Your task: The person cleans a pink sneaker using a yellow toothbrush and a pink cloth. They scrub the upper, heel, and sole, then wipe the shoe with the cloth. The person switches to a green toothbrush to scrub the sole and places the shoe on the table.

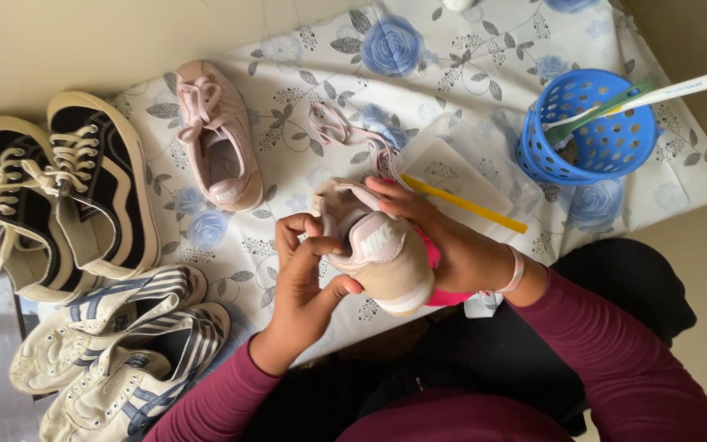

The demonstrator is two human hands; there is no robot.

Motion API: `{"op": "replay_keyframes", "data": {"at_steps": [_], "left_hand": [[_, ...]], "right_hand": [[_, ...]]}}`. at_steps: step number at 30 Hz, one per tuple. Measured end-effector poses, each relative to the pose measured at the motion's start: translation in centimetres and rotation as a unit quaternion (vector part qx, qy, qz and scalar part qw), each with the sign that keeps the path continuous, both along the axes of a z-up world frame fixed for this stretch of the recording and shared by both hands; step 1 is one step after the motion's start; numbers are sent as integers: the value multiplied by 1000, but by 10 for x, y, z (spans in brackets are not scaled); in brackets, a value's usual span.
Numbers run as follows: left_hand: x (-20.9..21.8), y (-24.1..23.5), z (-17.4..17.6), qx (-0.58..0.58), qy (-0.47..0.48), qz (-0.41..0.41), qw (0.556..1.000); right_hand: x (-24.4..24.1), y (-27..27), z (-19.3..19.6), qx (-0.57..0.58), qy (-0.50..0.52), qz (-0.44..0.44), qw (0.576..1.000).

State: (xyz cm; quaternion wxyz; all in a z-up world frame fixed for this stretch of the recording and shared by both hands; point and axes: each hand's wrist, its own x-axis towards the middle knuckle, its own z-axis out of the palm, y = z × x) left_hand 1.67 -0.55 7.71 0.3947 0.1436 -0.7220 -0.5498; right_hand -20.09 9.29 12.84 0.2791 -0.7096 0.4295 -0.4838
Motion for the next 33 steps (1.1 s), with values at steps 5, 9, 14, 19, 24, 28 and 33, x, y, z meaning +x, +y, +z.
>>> {"op": "replay_keyframes", "data": {"at_steps": [5, 9, 14, 19, 24, 28, 33], "left_hand": [[-10, 9, 13, -181, -41, 16, 983], [-22, 6, 2, -282, 16, 44, 958], [-20, -2, 10, -348, -5, 93, 933], [-20, -6, 19, -350, -30, 150, 924], [-18, -2, 13, -390, -72, 185, 899], [-18, -4, 13, -408, -86, 184, 890], [-19, -3, 20, -419, -87, 196, 882]], "right_hand": [[0, 7, -5, -13, 11, -35, 999], [1, 7, -9, -33, 41, -43, 998], [-23, 10, 14, -20, 138, -80, 987], [-84, 18, -29, 120, 324, -232, 910], [-108, 25, -119, 269, 559, -225, 751], [-112, 25, -122, 291, 553, -218, 749], [-114, 28, -111, 194, 555, -279, 759]]}}
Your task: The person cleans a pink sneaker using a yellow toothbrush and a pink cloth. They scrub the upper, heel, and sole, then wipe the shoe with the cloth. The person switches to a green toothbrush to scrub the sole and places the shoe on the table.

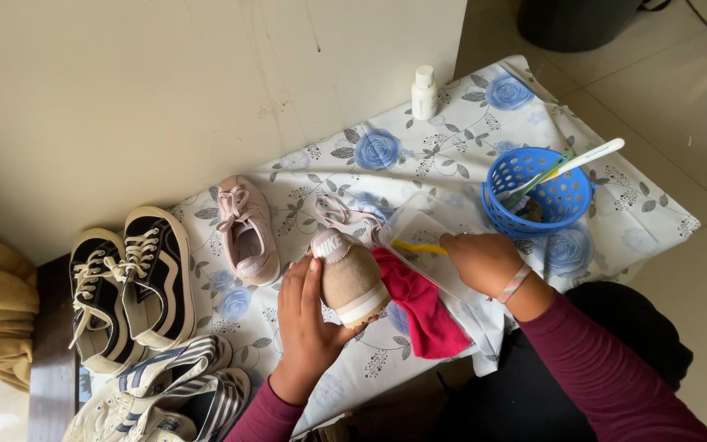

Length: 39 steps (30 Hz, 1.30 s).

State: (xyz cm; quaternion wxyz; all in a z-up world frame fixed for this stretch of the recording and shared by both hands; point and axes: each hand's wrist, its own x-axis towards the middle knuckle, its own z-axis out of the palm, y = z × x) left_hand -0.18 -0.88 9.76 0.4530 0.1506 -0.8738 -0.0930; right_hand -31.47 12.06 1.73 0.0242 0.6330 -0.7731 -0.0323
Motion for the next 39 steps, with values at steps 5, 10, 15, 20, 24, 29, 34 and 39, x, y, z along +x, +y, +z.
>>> {"op": "replay_keyframes", "data": {"at_steps": [5, 10, 15, 20, 24, 29, 34, 39], "left_hand": [[1, 1, -15, -10, -8, 16, 1000], [-1, 0, -14, -19, -8, 27, 999], [-1, 0, -14, -15, -3, 31, 999], [2, -1, -7, -53, -14, 30, 998], [4, -1, -7, -52, -12, 36, 998], [4, 1, -3, -44, 12, 17, 999], [4, -1, -11, -40, 33, 32, 998], [6, -2, -12, -40, 40, 19, 998]], "right_hand": [[18, 7, 44, -23, -35, -1, 999], [38, 19, 70, -55, 3, 18, 998], [30, 20, 48, -56, 35, 13, 998], [34, 16, 62, -13, -73, 32, 997], [29, 15, 70, 77, -161, 31, 984], [30, 13, 68, 1, -77, 13, 997], [31, 17, 72, 108, -179, 16, 978], [35, 16, 87, 118, -199, 12, 973]]}}
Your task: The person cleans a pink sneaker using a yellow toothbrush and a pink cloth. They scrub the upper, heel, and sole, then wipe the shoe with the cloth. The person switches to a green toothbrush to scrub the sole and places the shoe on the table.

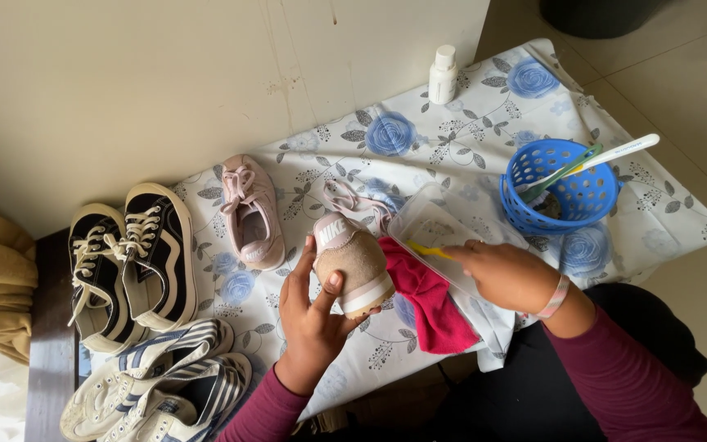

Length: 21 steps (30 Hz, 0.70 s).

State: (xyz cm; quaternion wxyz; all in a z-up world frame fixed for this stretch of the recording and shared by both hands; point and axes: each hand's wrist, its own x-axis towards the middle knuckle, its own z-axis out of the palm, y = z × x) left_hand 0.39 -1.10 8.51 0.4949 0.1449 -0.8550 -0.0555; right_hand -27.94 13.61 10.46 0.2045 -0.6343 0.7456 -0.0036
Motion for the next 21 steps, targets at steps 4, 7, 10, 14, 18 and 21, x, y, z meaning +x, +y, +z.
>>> {"op": "replay_keyframes", "data": {"at_steps": [4, 7, 10, 14, 18, 21], "left_hand": [[-1, 0, -3, 23, 12, -6, 1000], [-3, -2, 2, 41, 33, -17, 998], [-6, 0, 10, 34, 32, 6, 999], [-10, -5, 18, 2, 50, 18, 999], [-6, -10, 9, 3, 45, 15, 999], [3, -9, 9, -5, -7, 59, 998]], "right_hand": [[-2, 2, -11, -88, 125, 2, 988], [-4, 1, -3, -5, 1, 5, 1000], [1, 0, 17, -70, 52, -6, 996], [9, -4, 54, 33, -44, -54, 997], [-16, -4, 54, 0, -103, -119, 987], [-27, 8, 66, -2, -172, -196, 966]]}}
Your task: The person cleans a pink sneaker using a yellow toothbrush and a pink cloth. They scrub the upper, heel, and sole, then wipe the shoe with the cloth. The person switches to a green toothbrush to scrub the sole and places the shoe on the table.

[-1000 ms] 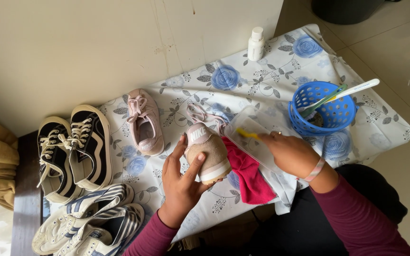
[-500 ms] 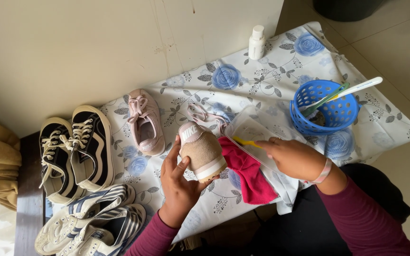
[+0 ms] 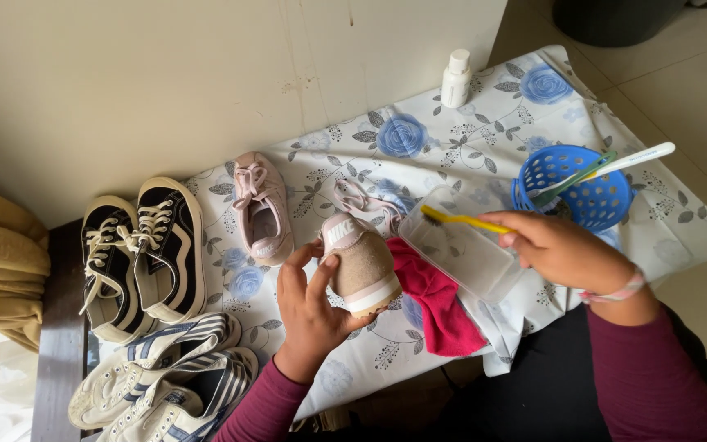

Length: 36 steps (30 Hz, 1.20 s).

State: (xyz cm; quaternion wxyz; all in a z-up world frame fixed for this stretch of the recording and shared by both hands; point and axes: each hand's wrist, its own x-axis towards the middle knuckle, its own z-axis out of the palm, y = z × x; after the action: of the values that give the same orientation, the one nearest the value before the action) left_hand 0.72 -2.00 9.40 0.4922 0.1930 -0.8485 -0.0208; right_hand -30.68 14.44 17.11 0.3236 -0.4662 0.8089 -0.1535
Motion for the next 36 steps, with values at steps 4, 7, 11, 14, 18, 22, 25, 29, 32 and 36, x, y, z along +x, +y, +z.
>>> {"op": "replay_keyframes", "data": {"at_steps": [4, 7, 11, 14, 18, 22, 25, 29, 32, 36], "left_hand": [[3, -13, -2, 1, 27, -40, 999], [4, -21, -4, 7, 58, -92, 994], [6, -24, -8, -7, 57, -104, 993], [5, -27, -16, -33, 51, -99, 993], [5, -28, -21, -80, 41, -75, 993], [6, -30, -22, -95, 45, -77, 991], [6, -34, -20, -114, 49, -114, 986], [9, -32, -12, -148, 40, -136, 979], [13, -34, 0, -154, 31, -157, 975], [17, -37, 12, -158, -9, -192, 969]], "right_hand": [[-16, 14, -6, -163, -105, 75, 978], [-14, 17, -11, -297, -43, 154, 941], [-5, 12, -21, -424, -4, 267, 865], [8, 3, -14, -466, 48, 311, 827], [18, -4, -6, -482, 109, 343, 799], [25, -13, 3, -472, 127, 362, 794], [23, -19, 5, -459, 208, 379, 776], [26, -26, 12, -434, 229, 403, 772], [28, -29, 17, -441, 244, 417, 756], [24, -34, 11, -460, 245, 420, 743]]}}
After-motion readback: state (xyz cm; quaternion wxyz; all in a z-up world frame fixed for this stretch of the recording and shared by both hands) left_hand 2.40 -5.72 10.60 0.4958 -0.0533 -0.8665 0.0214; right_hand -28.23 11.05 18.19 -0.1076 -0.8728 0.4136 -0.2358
